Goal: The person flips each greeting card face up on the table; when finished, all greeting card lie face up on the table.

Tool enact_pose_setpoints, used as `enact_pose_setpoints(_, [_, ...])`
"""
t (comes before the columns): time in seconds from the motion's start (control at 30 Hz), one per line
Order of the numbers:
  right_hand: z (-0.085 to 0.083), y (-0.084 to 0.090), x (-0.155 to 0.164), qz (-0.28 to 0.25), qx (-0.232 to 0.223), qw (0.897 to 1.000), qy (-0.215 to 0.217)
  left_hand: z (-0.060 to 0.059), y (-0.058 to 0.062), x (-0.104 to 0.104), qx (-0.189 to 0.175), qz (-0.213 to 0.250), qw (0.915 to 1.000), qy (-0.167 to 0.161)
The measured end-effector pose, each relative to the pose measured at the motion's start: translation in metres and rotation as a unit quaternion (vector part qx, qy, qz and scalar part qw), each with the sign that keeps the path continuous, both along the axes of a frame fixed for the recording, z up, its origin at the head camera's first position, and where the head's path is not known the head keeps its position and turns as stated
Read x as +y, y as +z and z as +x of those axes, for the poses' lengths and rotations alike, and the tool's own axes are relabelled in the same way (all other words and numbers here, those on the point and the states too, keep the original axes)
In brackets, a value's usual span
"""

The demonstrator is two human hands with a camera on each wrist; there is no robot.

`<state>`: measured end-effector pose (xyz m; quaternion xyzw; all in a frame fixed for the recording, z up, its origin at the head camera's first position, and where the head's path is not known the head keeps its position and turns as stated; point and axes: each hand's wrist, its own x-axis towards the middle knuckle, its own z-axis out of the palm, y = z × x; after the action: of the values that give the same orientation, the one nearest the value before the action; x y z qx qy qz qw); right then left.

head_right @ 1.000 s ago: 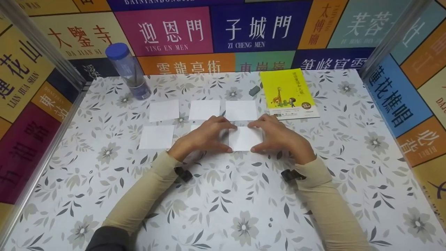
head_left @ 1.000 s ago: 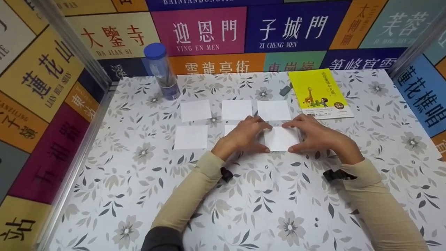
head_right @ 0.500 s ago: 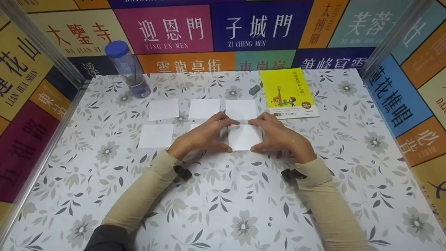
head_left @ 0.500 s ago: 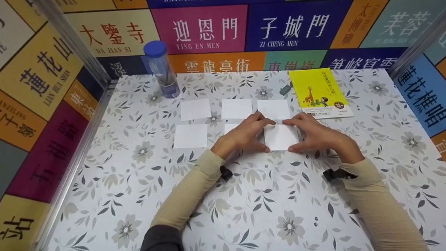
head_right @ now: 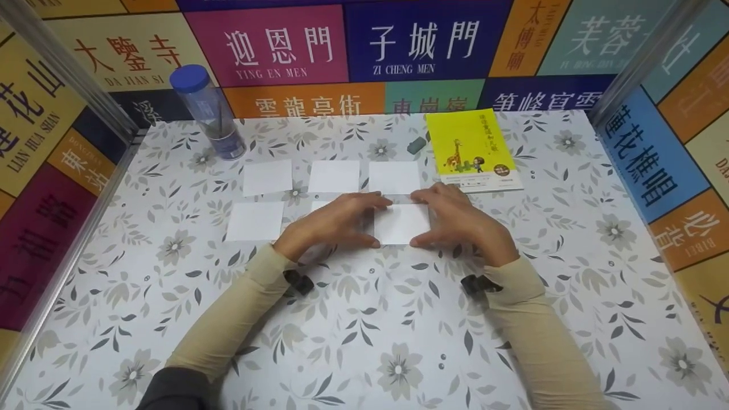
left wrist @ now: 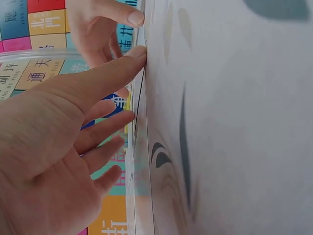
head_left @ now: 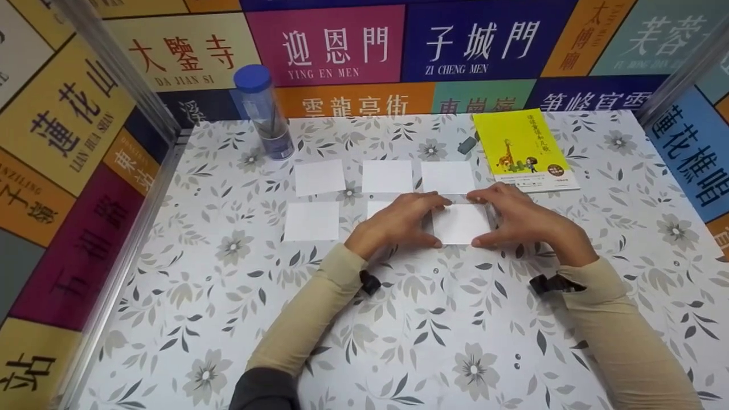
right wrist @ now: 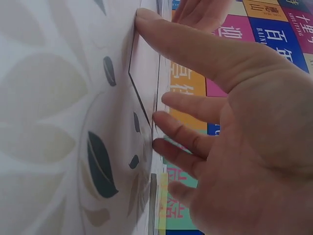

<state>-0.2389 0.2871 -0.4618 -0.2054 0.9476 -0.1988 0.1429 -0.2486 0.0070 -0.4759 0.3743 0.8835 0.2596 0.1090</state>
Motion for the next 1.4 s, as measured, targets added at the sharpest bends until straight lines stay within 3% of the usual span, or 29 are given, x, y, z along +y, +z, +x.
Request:
enact_pose_setpoints(0.23, [0.0,0.0,0.002,0.037,-0.001,0.998,-0.046,-0.001,-0.001,0.001,-0.008,0.018,0.9996,-0.021])
enact_pose_setpoints(0.5, [-0.001,0.0,0.002,0.045,0.007,0.998,-0.033,-0.001,-0.004,-0.003,0.013,-0.017,0.9998,0.006])
enact_pose_setpoints(0.63, [-0.002,0.0,0.001,0.047,0.027,0.998,-0.02,0.0,-0.003,-0.003,-0.003,0.002,1.0,0.002])
enact_pose_setpoints(0.77, [0.0,0.004,-0.001,0.058,0.031,0.998,-0.025,-0.002,-0.003,-0.003,-0.006,0.051,0.9986,-0.012])
enact_pose_setpoints(0.83, [0.005,0.009,-0.006,0.067,0.046,0.996,-0.029,-0.003,-0.003,-0.003,-0.013,0.089,0.9957,-0.02])
enact_pose_setpoints(0.93, [0.013,0.016,-0.016,0.077,0.103,0.991,-0.03,-0.004,-0.004,-0.003,-0.034,0.155,0.9871,-0.019])
enact_pose_setpoints(1.07, [0.022,0.02,-0.031,0.063,0.198,0.978,-0.036,-0.004,-0.002,0.0,-0.053,0.222,0.9735,0.009])
enact_pose_setpoints(1.17, [0.024,0.02,-0.039,0.029,0.246,0.968,-0.05,-0.004,-0.001,0.003,-0.051,0.249,0.9666,0.034])
enact_pose_setpoints(1.3, [0.025,0.018,-0.045,-0.019,0.257,0.964,-0.071,-0.005,0.002,0.005,-0.035,0.279,0.9577,0.064])
enact_pose_setpoints(1.4, [0.026,0.016,-0.046,-0.038,0.253,0.963,-0.089,-0.006,0.004,0.005,-0.025,0.297,0.9522,0.068])
